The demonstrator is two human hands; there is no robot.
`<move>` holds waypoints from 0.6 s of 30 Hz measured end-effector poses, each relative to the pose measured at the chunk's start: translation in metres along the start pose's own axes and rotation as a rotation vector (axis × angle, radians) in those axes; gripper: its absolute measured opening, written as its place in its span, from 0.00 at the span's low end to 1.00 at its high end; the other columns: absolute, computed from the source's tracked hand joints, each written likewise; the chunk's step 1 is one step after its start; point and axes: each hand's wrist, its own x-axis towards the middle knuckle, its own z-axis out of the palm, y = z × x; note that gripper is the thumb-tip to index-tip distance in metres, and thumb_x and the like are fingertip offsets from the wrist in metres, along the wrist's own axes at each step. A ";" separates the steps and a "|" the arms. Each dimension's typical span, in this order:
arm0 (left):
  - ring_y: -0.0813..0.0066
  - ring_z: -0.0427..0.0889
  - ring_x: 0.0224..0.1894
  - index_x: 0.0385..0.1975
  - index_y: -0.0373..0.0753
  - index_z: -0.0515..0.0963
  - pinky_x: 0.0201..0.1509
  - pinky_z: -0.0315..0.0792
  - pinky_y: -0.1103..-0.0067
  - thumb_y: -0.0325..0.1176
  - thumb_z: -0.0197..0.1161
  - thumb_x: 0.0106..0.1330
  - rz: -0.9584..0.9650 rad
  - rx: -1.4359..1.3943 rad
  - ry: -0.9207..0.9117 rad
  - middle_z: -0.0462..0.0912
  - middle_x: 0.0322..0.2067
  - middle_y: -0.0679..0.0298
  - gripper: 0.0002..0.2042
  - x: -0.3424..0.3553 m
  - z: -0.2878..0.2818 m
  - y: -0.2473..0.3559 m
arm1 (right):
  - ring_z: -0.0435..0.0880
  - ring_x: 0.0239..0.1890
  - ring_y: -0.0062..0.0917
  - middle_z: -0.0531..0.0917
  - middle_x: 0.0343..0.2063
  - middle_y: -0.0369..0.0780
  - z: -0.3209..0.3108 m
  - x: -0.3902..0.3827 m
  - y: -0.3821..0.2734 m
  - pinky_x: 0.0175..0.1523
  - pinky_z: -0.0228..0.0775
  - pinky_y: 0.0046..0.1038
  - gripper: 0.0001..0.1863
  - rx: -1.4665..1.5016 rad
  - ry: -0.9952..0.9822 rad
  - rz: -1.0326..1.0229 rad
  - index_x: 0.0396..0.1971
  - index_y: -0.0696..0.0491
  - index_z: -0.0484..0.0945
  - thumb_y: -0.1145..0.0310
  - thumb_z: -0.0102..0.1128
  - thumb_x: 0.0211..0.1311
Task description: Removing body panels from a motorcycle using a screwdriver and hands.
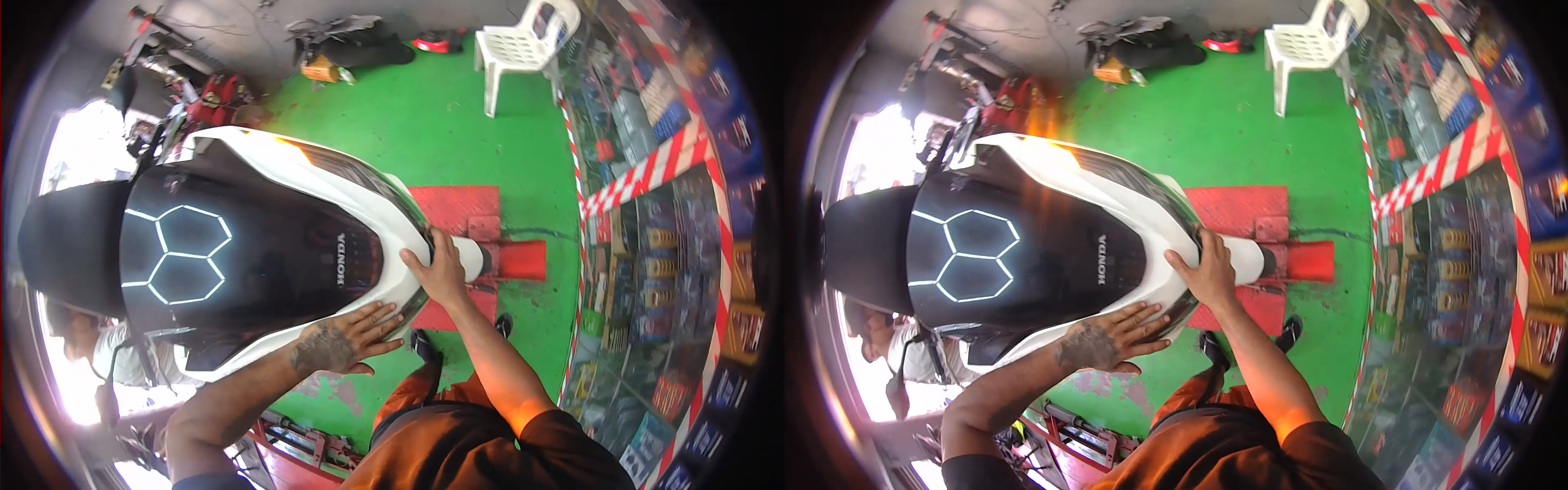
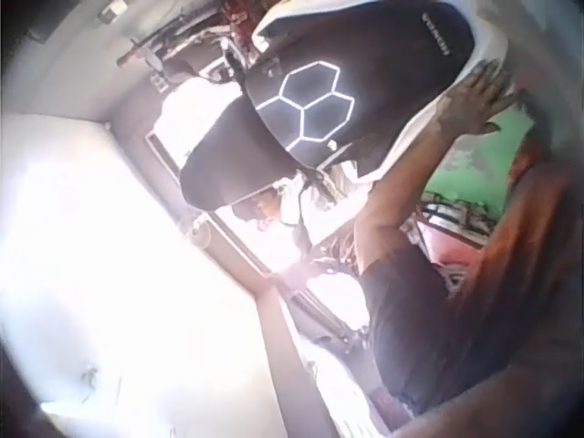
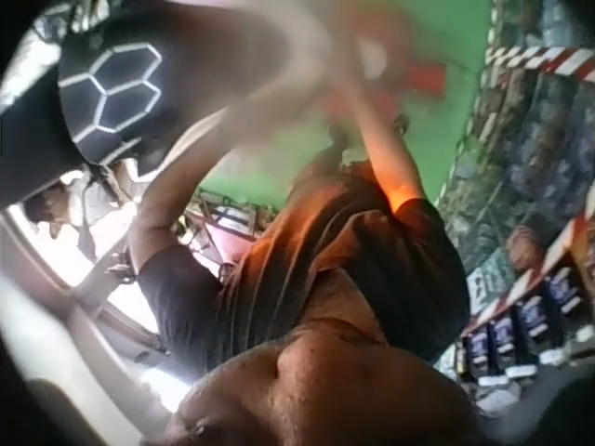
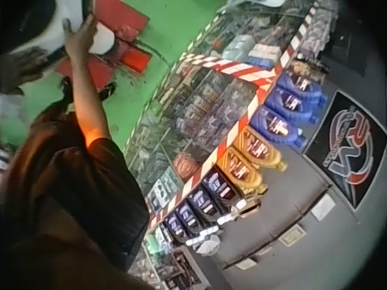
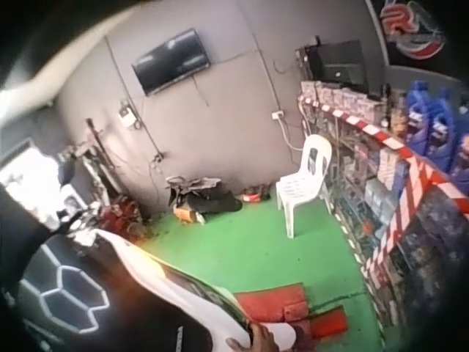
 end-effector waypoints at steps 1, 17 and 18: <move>0.53 0.53 0.80 0.72 0.46 0.67 0.85 0.45 0.61 0.63 0.56 0.68 -0.001 -0.079 0.079 0.61 0.76 0.53 0.38 -0.002 0.002 -0.001 | 0.75 0.62 0.52 0.76 0.62 0.51 0.001 0.000 0.000 0.63 0.71 0.49 0.44 0.004 -0.019 0.002 0.66 0.56 0.68 0.41 0.72 0.59; 0.44 0.79 0.57 0.65 0.29 0.68 0.61 0.73 0.64 0.30 0.64 0.72 -0.778 -1.048 1.409 0.77 0.55 0.43 0.25 0.090 0.011 0.097 | 0.73 0.61 0.27 0.72 0.65 0.45 -0.076 -0.068 -0.095 0.66 0.64 0.30 0.18 0.771 -0.406 -0.180 0.45 0.58 0.81 0.59 0.49 0.83; 0.44 0.81 0.52 0.65 0.29 0.68 0.57 0.75 0.65 0.29 0.64 0.72 -0.802 -1.010 1.471 0.79 0.51 0.44 0.24 0.088 0.005 0.098 | 0.73 0.63 0.29 0.71 0.66 0.45 -0.074 -0.066 -0.104 0.67 0.64 0.31 0.17 0.783 -0.444 -0.204 0.45 0.58 0.82 0.59 0.50 0.82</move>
